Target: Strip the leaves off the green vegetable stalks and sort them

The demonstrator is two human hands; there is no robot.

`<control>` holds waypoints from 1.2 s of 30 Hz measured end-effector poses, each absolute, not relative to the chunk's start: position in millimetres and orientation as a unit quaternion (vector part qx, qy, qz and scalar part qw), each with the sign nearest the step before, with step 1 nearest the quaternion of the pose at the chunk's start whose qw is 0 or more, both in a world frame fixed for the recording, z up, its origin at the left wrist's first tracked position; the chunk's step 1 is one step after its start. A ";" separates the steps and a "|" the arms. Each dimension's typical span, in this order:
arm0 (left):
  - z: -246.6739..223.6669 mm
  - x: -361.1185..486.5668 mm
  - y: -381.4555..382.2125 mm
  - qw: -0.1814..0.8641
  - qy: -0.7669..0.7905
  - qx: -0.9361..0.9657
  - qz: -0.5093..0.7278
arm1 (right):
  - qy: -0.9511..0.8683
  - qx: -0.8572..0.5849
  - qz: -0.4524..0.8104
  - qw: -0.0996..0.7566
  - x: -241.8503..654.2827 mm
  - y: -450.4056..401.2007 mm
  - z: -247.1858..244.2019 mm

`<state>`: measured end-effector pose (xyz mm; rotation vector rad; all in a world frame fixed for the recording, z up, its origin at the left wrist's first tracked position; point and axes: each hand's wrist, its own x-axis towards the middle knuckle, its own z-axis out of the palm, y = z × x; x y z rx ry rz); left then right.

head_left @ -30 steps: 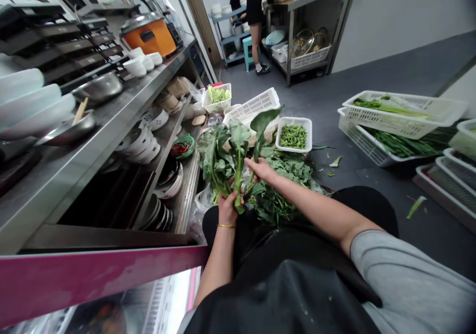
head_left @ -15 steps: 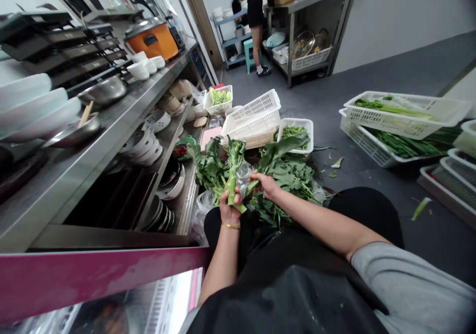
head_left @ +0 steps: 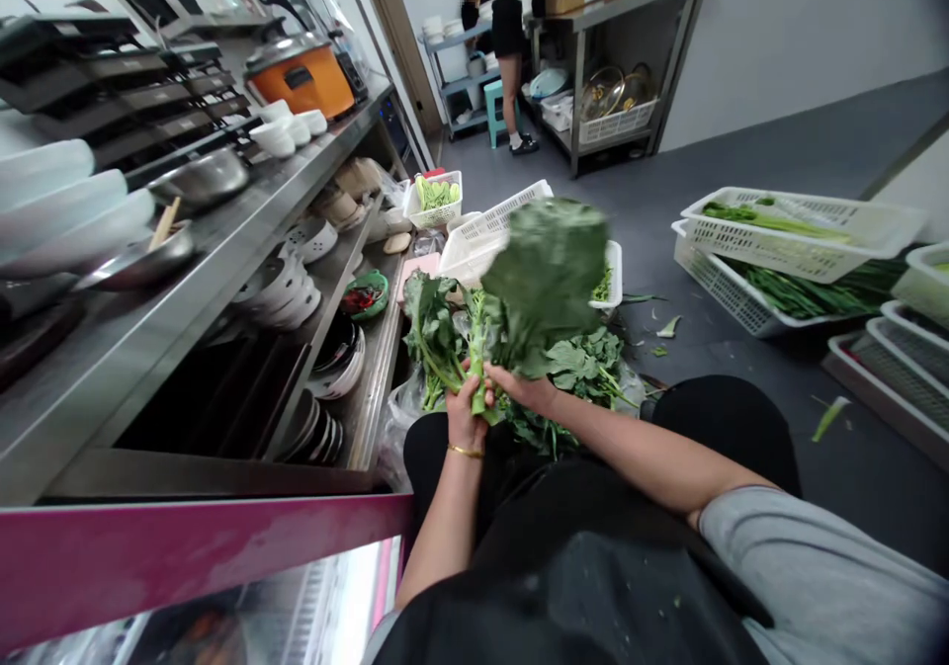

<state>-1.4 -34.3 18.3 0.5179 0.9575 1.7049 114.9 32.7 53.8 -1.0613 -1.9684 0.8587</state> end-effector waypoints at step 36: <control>31.1 -2.3 -36.1 0.516 0.448 0.147 0.715 | -0.760 -0.445 0.243 0.407 139.4 56.0 34.9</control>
